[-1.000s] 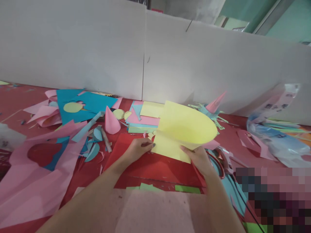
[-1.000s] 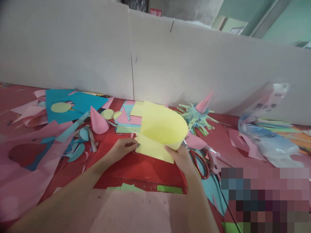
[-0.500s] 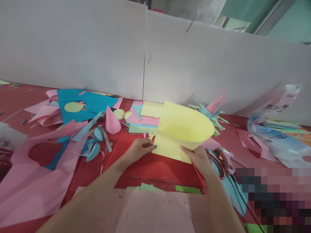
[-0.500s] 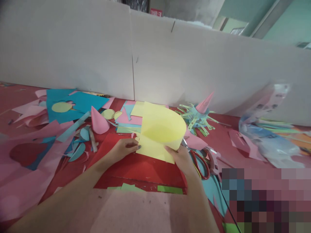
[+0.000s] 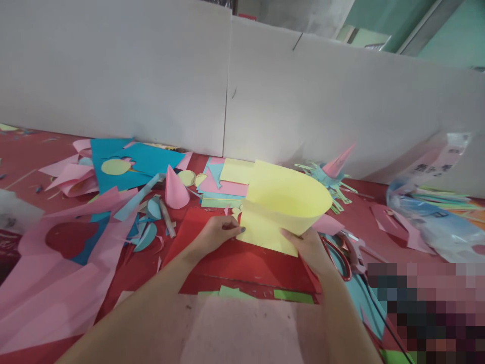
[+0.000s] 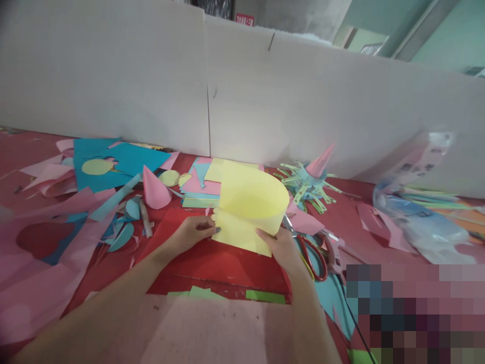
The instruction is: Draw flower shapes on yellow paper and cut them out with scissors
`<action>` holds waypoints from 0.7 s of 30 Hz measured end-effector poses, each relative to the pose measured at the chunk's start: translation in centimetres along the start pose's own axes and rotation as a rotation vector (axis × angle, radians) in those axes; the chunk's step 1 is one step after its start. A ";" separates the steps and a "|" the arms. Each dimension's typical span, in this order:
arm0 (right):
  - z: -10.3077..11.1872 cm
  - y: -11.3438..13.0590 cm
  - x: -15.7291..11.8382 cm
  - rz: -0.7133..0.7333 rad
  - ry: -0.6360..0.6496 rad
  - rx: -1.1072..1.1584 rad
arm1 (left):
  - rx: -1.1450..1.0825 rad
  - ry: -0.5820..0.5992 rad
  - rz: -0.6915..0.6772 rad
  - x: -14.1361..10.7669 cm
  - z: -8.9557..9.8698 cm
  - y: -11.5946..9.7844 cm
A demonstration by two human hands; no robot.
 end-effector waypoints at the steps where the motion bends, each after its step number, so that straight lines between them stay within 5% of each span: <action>1: 0.0 0.1 0.0 0.000 0.002 0.002 | 0.000 0.000 -0.002 0.0 0.0 0.0; 21: 0.3 0.5 -0.2 0.003 -0.043 -0.033 | -0.049 0.025 -0.019 0.1 -0.3 0.2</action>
Point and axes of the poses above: each hand's wrist, its own x-axis towards the middle knuckle, its own z-axis out of the back of the hand, y = z × x, the point moved 10 cm from there along x, towards the middle knuckle, and after that the axes turned 1 degree about z, right-handed, at the moved point
